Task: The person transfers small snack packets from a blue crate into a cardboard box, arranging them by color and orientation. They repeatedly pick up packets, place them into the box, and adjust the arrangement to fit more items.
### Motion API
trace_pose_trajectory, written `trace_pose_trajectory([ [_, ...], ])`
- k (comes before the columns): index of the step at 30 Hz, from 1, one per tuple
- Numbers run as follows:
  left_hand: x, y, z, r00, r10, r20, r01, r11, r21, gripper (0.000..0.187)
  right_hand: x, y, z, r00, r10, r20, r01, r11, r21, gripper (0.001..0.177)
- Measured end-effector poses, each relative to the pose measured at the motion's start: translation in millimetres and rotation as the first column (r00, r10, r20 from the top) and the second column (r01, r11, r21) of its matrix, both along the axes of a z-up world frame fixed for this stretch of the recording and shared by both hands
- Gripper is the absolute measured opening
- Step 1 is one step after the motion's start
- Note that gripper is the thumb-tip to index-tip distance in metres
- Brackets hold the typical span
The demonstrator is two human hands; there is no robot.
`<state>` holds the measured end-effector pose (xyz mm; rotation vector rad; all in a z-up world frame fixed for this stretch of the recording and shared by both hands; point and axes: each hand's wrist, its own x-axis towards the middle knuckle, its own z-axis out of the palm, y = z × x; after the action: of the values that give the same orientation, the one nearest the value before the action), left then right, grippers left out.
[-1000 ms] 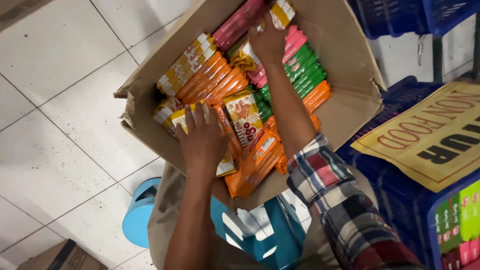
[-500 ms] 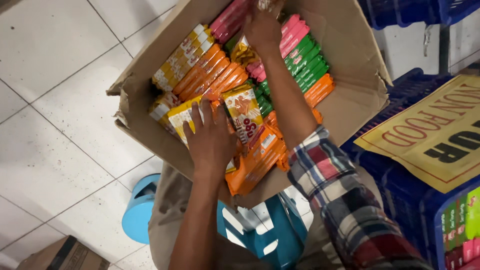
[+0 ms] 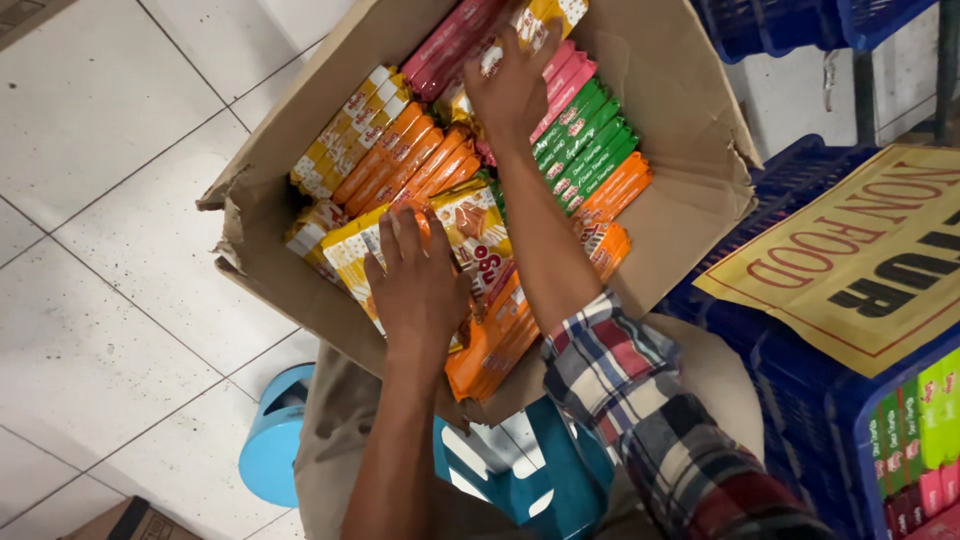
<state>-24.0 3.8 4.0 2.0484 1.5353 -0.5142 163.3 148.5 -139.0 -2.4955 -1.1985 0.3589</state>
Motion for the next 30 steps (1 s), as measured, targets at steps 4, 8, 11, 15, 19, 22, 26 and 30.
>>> trace_pose_trajectory([
  [4, -6.5, 6.3, 6.2, 1.000, 0.027, 0.008, -0.027, 1.000, 0.003, 0.079, -5.8, 0.1, -10.7, 1.000, 0.019, 0.025, -0.013, 0.973, -0.232, 0.062],
  [8, -11.7, 3.9, 0.3, 0.997, 0.057, 0.053, -0.062, 0.994, 0.095, 0.078, -6.1, -0.2, -13.1, 0.995, 0.095, 0.038, -0.073, 0.922, -0.380, 0.055],
  [11, -11.7, 9.9, 2.8, 0.998, 0.066, 0.021, -0.068, 0.996, 0.064, 0.080, -6.3, 0.7, -10.5, 0.979, 0.199, 0.034, -0.155, 0.847, -0.508, 0.072],
  [15, -17.2, 23.4, 20.8, 0.984, 0.175, -0.031, -0.177, 0.977, -0.115, 0.086, 0.8, -13.3, -34.0, 0.939, 0.338, 0.068, -0.292, 0.883, -0.368, 0.088],
  [19, -21.6, 28.1, 24.6, 0.971, 0.232, -0.057, -0.236, 0.968, -0.087, 0.077, 9.0, -17.9, -50.9, 0.944, 0.328, 0.031, -0.302, 0.899, -0.318, 0.079],
  [22, -24.4, 23.2, 17.4, 0.974, 0.212, -0.085, -0.220, 0.969, -0.110, 0.080, 7.0, -19.1, -55.6, 0.942, 0.335, 0.024, -0.317, 0.909, -0.270, 0.072],
  [26, -27.6, 20.0, 13.4, 0.978, 0.192, -0.078, -0.195, 0.980, -0.030, 0.079, 4.8, -17.0, -67.7, 0.943, 0.326, 0.064, -0.316, 0.940, -0.131, 0.067],
  [30, -32.9, 18.4, 5.3, 0.979, 0.189, -0.077, -0.187, 0.982, 0.038, 0.077, 1.3, -18.8, -65.7, 0.957, 0.279, 0.075, -0.265, 0.951, -0.158, 0.062],
])
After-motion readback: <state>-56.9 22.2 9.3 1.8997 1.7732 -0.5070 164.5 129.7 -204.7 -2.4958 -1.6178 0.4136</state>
